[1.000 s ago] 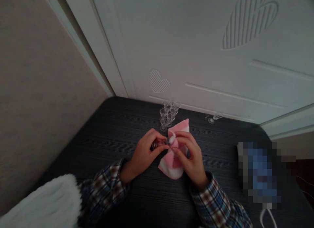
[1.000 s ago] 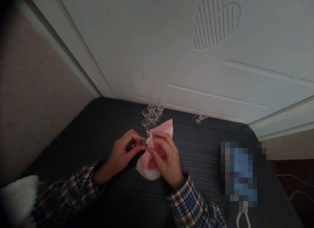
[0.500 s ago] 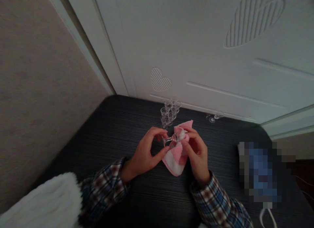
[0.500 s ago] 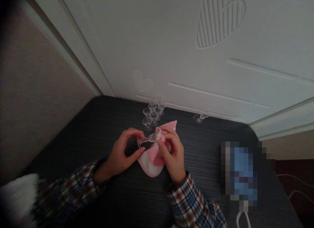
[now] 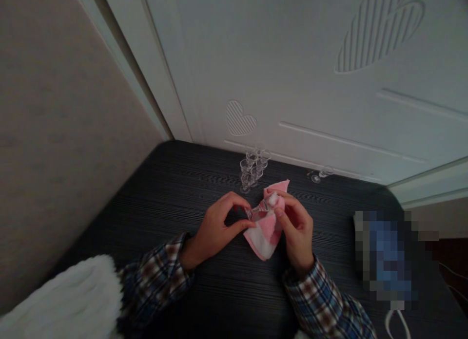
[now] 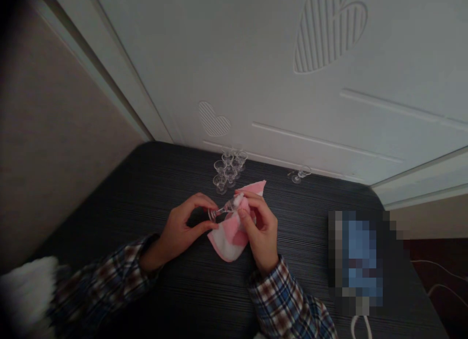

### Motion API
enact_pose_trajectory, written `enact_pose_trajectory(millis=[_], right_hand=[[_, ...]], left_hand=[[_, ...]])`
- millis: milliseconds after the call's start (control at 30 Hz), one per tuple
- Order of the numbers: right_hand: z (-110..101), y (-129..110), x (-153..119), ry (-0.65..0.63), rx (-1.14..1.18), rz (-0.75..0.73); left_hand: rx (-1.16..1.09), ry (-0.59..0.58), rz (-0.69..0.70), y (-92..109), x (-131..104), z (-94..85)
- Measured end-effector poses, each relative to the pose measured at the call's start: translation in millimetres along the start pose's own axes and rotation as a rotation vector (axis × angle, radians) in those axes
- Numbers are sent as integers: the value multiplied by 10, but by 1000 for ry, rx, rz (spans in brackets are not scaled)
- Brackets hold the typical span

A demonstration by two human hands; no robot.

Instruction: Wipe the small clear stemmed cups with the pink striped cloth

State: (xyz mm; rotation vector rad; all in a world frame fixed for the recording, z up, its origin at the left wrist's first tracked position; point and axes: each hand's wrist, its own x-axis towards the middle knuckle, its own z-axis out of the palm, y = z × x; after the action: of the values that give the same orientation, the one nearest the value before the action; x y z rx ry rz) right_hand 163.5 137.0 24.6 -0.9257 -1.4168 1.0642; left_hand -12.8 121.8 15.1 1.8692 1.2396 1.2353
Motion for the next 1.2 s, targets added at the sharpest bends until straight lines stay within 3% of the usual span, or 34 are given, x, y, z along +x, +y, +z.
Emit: enact_pose_trajectory(millis=[267, 467, 700, 867, 1200], right_hand=[[3, -19, 10, -60, 52, 25], [-7, -8, 12, -77, 30, 15], [11, 23, 8, -12, 8, 57], [-5, 40, 29, 61, 3, 78], [11, 13, 3, -3, 22, 55]], left_hand=[[-66, -61, -68, 15, 5, -17], [-291, -141, -206, 1, 53, -8], [-369, -61, -204, 22, 42, 49], [-239, -47, -168, 39, 49, 57], [-145, -60, -213, 40, 54, 9]])
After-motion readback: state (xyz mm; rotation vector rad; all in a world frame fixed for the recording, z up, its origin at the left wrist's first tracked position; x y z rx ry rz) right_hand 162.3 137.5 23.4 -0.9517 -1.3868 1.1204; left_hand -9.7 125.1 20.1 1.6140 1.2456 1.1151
